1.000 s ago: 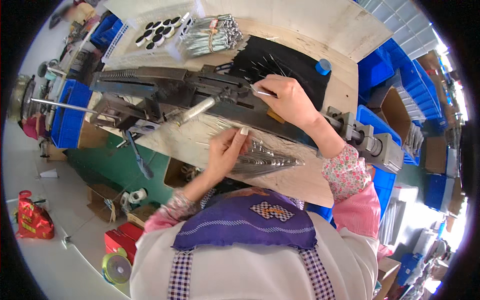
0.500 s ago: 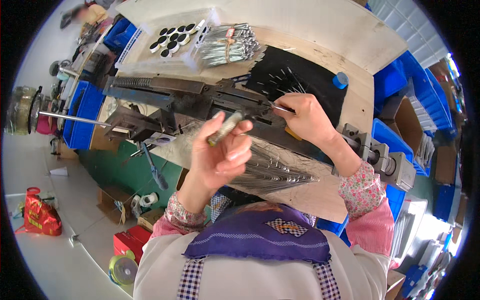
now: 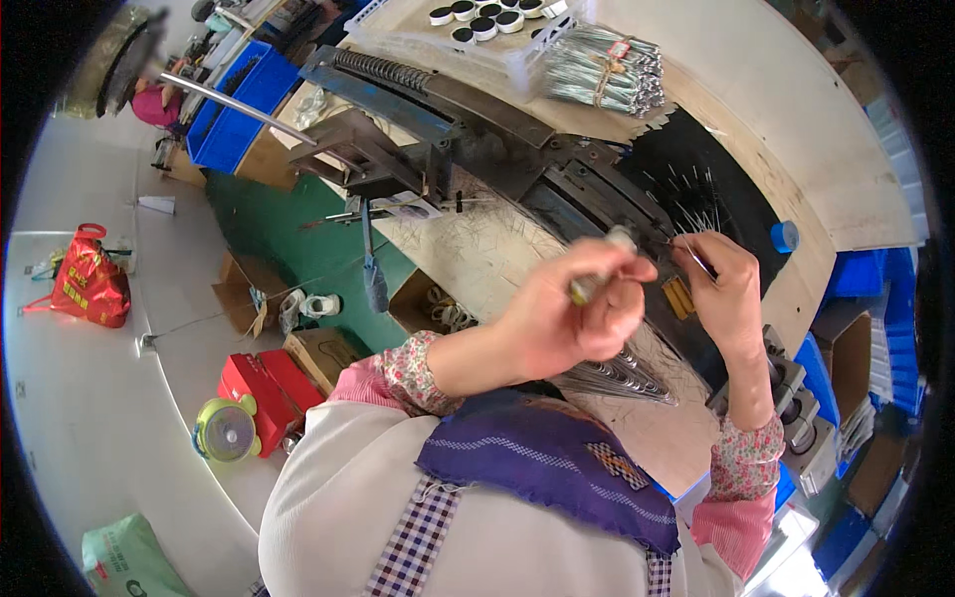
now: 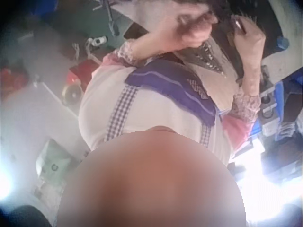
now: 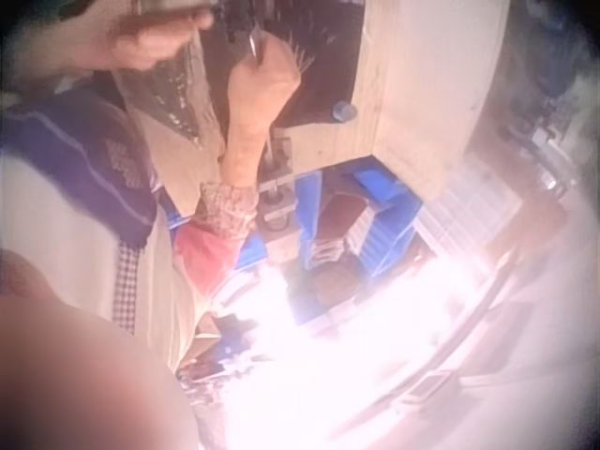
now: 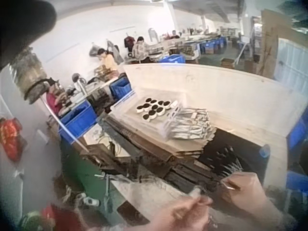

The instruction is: The recorder is assembling small metal brushes by inserting thin bristles into a metal base using a machine.

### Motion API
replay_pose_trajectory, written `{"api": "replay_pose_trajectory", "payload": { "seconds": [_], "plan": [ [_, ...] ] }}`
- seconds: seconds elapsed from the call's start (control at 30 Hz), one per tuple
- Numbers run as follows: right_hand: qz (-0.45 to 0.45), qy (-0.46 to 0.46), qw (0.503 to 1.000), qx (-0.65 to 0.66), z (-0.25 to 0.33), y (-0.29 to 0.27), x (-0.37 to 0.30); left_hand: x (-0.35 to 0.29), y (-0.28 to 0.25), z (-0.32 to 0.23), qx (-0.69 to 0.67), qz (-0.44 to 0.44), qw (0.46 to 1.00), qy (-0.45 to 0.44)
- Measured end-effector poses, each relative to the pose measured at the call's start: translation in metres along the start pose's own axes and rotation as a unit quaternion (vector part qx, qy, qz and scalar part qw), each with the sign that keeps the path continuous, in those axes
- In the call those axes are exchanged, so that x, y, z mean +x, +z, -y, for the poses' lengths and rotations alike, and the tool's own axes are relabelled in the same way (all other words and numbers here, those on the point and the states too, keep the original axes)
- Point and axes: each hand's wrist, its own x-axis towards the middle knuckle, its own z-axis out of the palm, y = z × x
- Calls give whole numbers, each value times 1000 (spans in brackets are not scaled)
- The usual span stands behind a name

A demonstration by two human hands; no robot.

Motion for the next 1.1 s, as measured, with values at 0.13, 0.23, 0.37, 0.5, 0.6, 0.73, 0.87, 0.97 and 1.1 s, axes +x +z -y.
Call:
{"api": "replay_pose_trajectory", "payload": {
  "seconds": [0.13, 0.23, 0.37, 0.5, 0.6, 0.73, 0.87, 0.97, 1.1],
  "plan": [
    [4, 7, 1000, -15, 10, -1, 5, 20, -61, 45, 625, -126, 758, 138],
    [0, -44, 998, -40, 10, -1, 2, 23, -77, 52, 771, -156, 576, 221],
    [-104, -102, 986, -76, 73, -14, 2, 3, -58, 24, 825, -121, 471, 288],
    [-42, -268, 952, -143, 123, -46, -63, -67, 13, -4, 684, -73, 524, 502],
    [-134, -442, 882, 93, 148, -4, -56, -76, 34, 7, 544, 186, 523, 630],
    [-240, -421, 861, 153, 115, 69, -70, -52, 11, 33, 547, 191, 458, 674],
    [-229, -257, 930, 127, 106, 79, -66, -35, 10, 43, 510, 21, 557, 655],
    [-211, -240, 938, 135, 89, 88, -80, -31, -15, 43, 546, 30, 577, 607],
    [-176, -105, 968, 145, 70, 93, -86, -24, -31, 53, 564, -54, 679, 467]
  ]
}}
